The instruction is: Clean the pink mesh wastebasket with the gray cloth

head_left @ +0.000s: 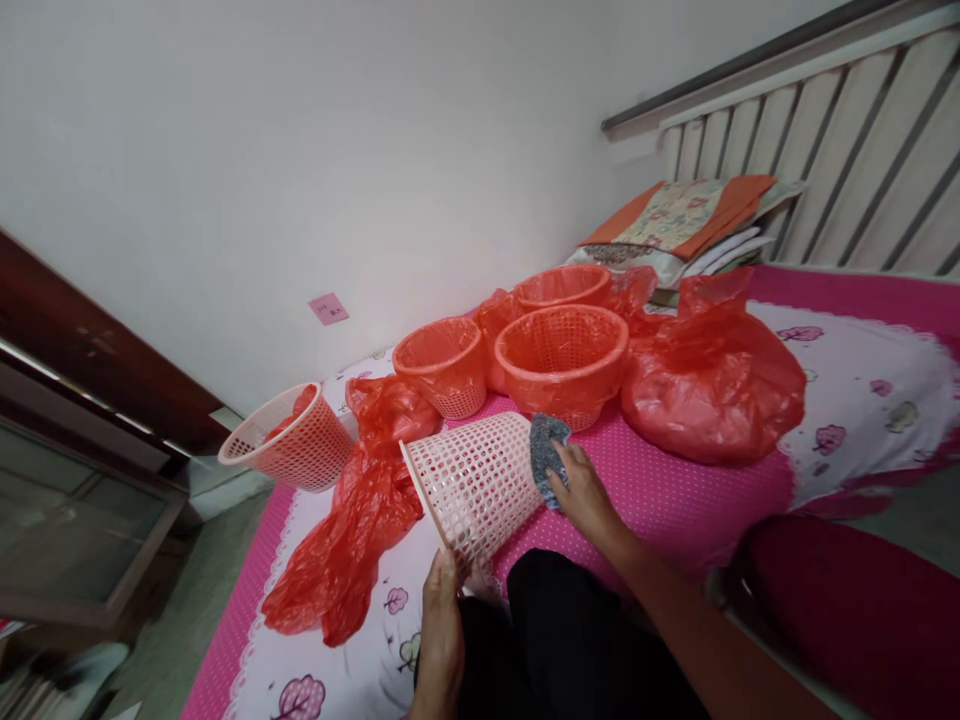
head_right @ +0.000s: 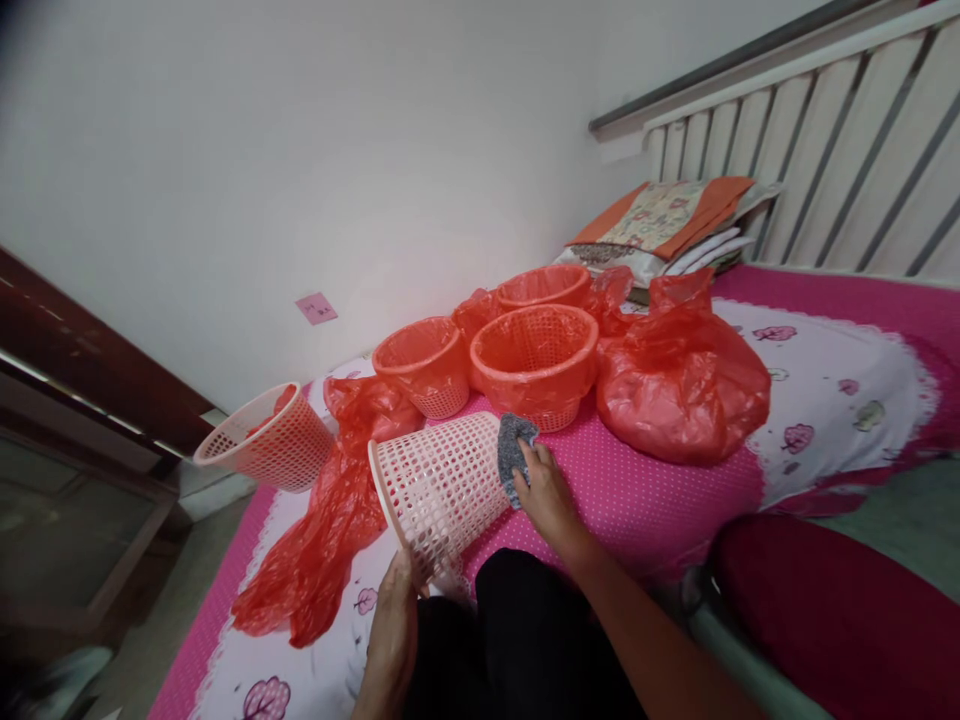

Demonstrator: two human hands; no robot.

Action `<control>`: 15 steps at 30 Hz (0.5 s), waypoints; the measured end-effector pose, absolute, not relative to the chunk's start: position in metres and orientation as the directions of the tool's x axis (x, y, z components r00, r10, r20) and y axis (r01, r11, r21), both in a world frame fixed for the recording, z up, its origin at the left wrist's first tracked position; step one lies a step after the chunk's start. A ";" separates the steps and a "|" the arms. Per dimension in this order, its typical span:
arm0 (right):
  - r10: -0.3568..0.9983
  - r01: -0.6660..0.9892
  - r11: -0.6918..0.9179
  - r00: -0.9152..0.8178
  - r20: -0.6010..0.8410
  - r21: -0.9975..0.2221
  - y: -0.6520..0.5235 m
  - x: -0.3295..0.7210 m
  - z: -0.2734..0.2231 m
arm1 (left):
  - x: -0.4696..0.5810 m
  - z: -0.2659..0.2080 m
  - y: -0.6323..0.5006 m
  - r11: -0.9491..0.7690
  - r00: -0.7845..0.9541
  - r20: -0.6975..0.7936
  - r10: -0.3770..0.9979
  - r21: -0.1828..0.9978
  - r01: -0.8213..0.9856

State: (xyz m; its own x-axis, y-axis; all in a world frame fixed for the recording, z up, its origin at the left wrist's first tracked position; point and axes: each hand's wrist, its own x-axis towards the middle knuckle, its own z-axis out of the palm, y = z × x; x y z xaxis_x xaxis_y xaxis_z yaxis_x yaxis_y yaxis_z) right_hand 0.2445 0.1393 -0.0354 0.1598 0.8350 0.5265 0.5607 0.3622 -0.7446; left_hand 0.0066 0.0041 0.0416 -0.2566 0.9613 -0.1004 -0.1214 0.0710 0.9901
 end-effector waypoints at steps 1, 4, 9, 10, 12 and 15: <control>0.842 0.536 0.350 0.178 0.509 -0.768 0.139 0.246 -0.038 | 0.007 0.041 0.004 0.072 -0.258 -0.102 0.961 0.990 -0.121; 0.862 0.479 0.296 0.238 0.447 -0.827 0.140 0.252 -0.047 | 0.007 0.044 0.004 0.071 -0.275 -0.097 0.957 0.992 -0.103; 0.881 0.415 0.197 0.323 0.346 -0.888 0.134 0.270 -0.055 | 0.006 0.063 0.008 0.083 -0.345 -0.097 0.934 0.995 -0.055; 0.881 0.402 0.183 0.338 0.331 -0.897 0.132 0.274 -0.055 | 0.006 0.069 0.009 0.089 -0.358 -0.108 0.927 0.994 -0.070; 0.874 0.367 0.168 0.375 0.310 -0.915 0.128 0.279 -0.049 | 0.006 0.078 0.010 0.082 -0.363 -0.118 0.924 0.990 -0.113; 0.863 0.289 0.186 0.409 0.297 -0.939 0.122 0.280 -0.029 | 0.008 0.085 0.007 0.064 -0.305 -0.115 0.945 0.983 -0.174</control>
State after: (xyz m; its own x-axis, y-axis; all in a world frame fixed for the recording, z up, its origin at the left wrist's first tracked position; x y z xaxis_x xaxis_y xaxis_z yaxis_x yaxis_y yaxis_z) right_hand 0.2805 0.1216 -0.0287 0.4094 0.8627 0.2967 0.2890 0.1859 -0.9391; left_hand 0.0084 0.0074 0.0850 -0.3050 0.9454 -0.1153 -0.1741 0.0637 0.9827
